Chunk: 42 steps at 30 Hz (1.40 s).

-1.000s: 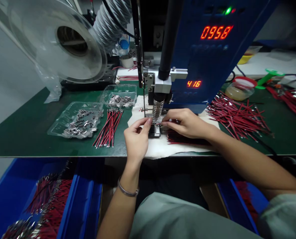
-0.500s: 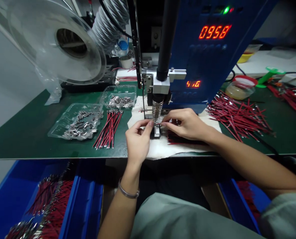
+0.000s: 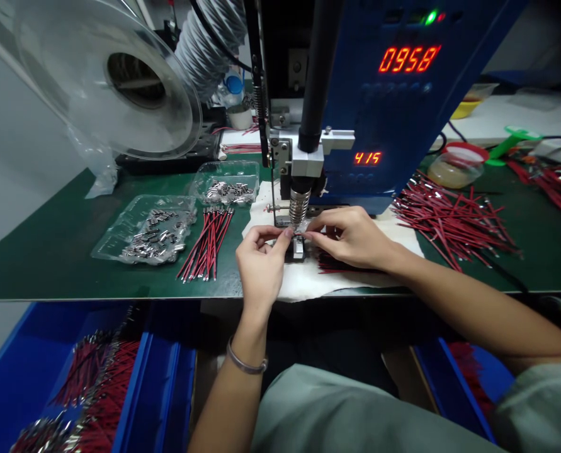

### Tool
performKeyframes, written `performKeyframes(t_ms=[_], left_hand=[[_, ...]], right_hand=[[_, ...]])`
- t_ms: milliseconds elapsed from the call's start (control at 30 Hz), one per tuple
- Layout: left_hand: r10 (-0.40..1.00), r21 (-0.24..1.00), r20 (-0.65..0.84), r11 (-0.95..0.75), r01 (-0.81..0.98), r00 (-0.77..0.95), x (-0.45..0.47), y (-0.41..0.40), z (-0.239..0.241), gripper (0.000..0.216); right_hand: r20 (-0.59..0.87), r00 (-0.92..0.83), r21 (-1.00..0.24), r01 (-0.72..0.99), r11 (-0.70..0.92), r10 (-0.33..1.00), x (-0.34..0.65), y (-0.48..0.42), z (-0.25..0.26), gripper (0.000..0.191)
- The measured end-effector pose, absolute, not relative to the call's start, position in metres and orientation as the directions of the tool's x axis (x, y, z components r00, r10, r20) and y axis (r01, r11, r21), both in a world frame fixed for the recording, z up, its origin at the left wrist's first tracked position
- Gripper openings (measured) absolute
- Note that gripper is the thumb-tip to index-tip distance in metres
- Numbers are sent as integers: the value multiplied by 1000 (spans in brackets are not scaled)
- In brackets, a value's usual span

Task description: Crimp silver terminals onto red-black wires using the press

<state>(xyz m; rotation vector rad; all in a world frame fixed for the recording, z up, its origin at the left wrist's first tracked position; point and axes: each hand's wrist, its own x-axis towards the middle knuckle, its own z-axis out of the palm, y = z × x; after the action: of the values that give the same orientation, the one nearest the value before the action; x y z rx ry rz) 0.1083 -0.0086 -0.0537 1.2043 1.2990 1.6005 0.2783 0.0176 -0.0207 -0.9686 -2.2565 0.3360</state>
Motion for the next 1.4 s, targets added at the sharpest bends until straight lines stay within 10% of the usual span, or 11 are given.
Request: performKeyframes(t_ms=[1400], left_hand=[[929,982,177,-190,-7,-325,109,-12,-53,23]], right_hand=[[464,-449,-494,585,643,764,275,14,-21,14]])
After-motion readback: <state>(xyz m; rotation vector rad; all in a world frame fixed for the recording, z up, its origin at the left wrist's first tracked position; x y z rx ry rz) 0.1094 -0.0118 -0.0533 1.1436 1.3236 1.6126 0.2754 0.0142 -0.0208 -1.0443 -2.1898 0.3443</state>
